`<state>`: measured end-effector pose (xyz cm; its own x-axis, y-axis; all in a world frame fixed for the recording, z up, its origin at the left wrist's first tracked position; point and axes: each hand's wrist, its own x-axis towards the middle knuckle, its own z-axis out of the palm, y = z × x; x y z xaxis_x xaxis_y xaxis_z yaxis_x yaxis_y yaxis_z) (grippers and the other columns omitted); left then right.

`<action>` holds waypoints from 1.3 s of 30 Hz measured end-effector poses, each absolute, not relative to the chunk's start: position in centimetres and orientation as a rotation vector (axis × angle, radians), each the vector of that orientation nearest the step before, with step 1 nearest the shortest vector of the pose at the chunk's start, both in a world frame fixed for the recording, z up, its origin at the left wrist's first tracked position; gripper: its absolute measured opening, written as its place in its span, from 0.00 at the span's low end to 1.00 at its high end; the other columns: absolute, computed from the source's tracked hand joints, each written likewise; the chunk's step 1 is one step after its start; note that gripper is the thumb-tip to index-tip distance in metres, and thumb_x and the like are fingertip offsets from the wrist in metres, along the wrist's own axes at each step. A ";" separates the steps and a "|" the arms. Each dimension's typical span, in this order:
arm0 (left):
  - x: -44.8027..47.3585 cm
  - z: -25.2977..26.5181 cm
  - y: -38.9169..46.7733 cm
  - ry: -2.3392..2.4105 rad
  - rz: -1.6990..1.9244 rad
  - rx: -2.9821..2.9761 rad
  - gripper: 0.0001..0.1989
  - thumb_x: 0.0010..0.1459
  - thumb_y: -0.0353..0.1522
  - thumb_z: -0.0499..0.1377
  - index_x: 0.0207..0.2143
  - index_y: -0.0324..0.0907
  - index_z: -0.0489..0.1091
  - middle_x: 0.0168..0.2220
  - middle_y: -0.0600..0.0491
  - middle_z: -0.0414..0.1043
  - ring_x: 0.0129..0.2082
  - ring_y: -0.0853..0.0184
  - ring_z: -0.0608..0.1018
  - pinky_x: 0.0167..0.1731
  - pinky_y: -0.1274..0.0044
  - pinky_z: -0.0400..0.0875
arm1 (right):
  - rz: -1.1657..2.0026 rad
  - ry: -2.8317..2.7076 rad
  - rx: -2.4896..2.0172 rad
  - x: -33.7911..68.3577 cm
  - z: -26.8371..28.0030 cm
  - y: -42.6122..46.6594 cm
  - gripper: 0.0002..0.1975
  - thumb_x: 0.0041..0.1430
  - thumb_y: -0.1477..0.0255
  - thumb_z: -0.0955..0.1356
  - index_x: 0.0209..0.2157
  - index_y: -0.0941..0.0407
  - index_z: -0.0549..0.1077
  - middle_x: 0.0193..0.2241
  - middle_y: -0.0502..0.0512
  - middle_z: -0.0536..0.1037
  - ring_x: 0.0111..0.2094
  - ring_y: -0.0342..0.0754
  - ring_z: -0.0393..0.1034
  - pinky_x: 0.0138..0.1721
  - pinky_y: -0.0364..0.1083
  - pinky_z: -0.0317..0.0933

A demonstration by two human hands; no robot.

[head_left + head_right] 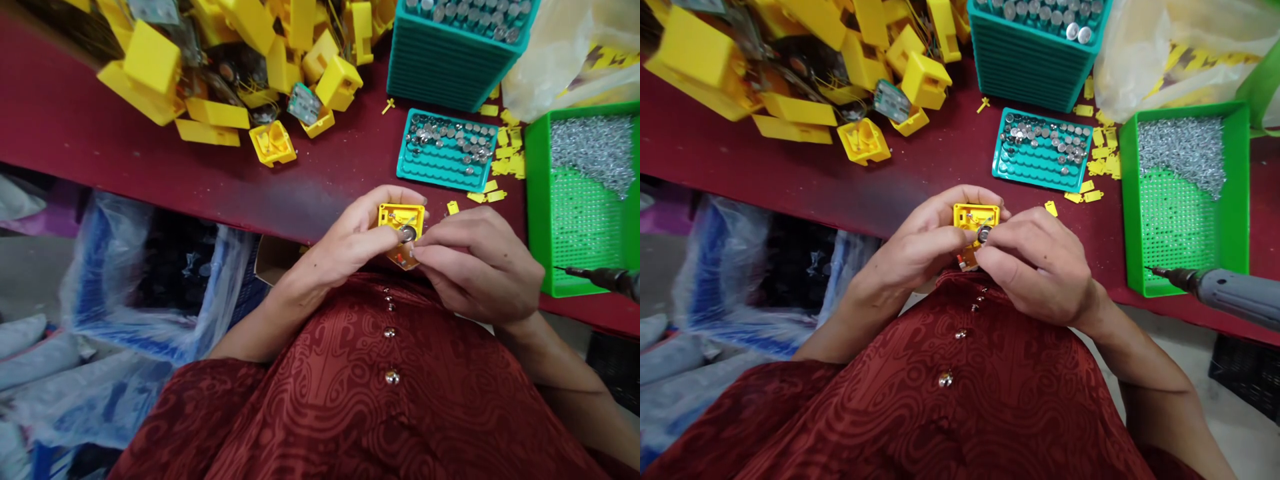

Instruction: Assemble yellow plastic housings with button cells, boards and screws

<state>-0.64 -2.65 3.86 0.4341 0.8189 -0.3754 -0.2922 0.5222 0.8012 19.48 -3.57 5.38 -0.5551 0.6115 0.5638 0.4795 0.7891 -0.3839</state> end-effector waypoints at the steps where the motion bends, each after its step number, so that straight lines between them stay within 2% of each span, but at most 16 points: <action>1: -0.6 3.9 -2.6 0.841 0.767 0.724 0.18 0.52 0.28 0.67 0.47 0.44 0.74 0.44 0.53 0.80 0.43 0.65 0.81 0.47 0.74 0.75 | 0.248 -2.264 -0.799 19.5 5.4 -3.6 0.09 0.65 0.79 0.72 0.40 0.49 0.77 0.37 0.46 0.86 0.38 0.44 0.79 0.40 0.46 0.75; 4: -0.5 4.0 -2.6 0.856 0.762 0.723 0.17 0.52 0.28 0.68 0.46 0.43 0.74 0.40 0.55 0.79 0.41 0.66 0.80 0.44 0.75 0.74 | 0.229 -2.277 -0.789 19.5 5.6 -3.6 0.09 0.65 0.79 0.72 0.39 0.49 0.78 0.38 0.46 0.86 0.38 0.44 0.79 0.40 0.46 0.75; 9: -0.3 3.7 -2.7 0.911 0.758 0.745 0.15 0.54 0.29 0.64 0.45 0.43 0.74 0.39 0.55 0.78 0.36 0.68 0.77 0.39 0.76 0.72 | 0.233 -2.275 -0.775 19.6 5.5 -3.5 0.08 0.66 0.78 0.72 0.39 0.48 0.79 0.38 0.46 0.86 0.40 0.43 0.79 0.41 0.46 0.75; 15: -0.4 3.9 -2.8 0.871 0.813 0.714 0.16 0.55 0.29 0.65 0.48 0.42 0.74 0.44 0.54 0.79 0.44 0.65 0.80 0.49 0.74 0.74 | 0.183 -2.318 -0.778 19.6 5.8 -3.3 0.07 0.67 0.77 0.72 0.39 0.50 0.78 0.38 0.47 0.85 0.39 0.44 0.78 0.41 0.46 0.73; 21: -1.0 4.0 -2.9 0.744 0.834 0.634 0.19 0.55 0.27 0.64 0.51 0.40 0.73 0.47 0.52 0.82 0.44 0.66 0.82 0.46 0.76 0.76 | 0.148 -2.342 -0.856 19.5 5.9 -3.7 0.07 0.67 0.78 0.72 0.42 0.52 0.77 0.37 0.49 0.85 0.37 0.45 0.78 0.41 0.47 0.74; 26: -1.0 3.0 -3.3 0.737 0.835 0.687 0.27 0.52 0.28 0.70 0.55 0.42 0.75 0.53 0.50 0.83 0.54 0.59 0.84 0.56 0.71 0.79 | 0.168 -2.295 -1.006 19.1 5.8 -3.6 0.05 0.68 0.78 0.72 0.44 0.57 0.77 0.39 0.53 0.86 0.38 0.46 0.81 0.43 0.48 0.75; 30: -0.8 2.1 -3.2 0.784 0.827 0.681 0.29 0.53 0.27 0.70 0.58 0.45 0.75 0.55 0.50 0.82 0.56 0.56 0.84 0.53 0.69 0.83 | 0.241 -2.284 -1.031 19.2 5.9 -3.0 0.05 0.71 0.78 0.70 0.46 0.57 0.77 0.39 0.55 0.86 0.39 0.46 0.81 0.44 0.48 0.74; 35: -0.5 1.9 -2.8 0.796 0.824 0.675 0.26 0.52 0.26 0.70 0.55 0.43 0.76 0.53 0.50 0.82 0.56 0.55 0.84 0.51 0.68 0.85 | 0.309 -2.260 -1.070 19.7 5.4 -2.4 0.03 0.71 0.75 0.70 0.41 0.56 0.78 0.37 0.55 0.85 0.38 0.49 0.80 0.43 0.50 0.73; 39: -0.3 1.9 -2.7 0.836 0.830 0.697 0.28 0.50 0.26 0.72 0.55 0.42 0.77 0.54 0.49 0.82 0.56 0.55 0.83 0.48 0.71 0.86 | 0.362 -2.304 -1.128 20.1 4.8 -2.1 0.06 0.72 0.71 0.69 0.40 0.54 0.80 0.39 0.55 0.86 0.40 0.51 0.81 0.46 0.52 0.73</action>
<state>-0.29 -2.69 1.94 0.4079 0.8425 -0.3518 -0.3454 0.4990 0.7948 20.09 -2.12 4.83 -0.5012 0.7902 0.3528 0.6439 0.6129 -0.4579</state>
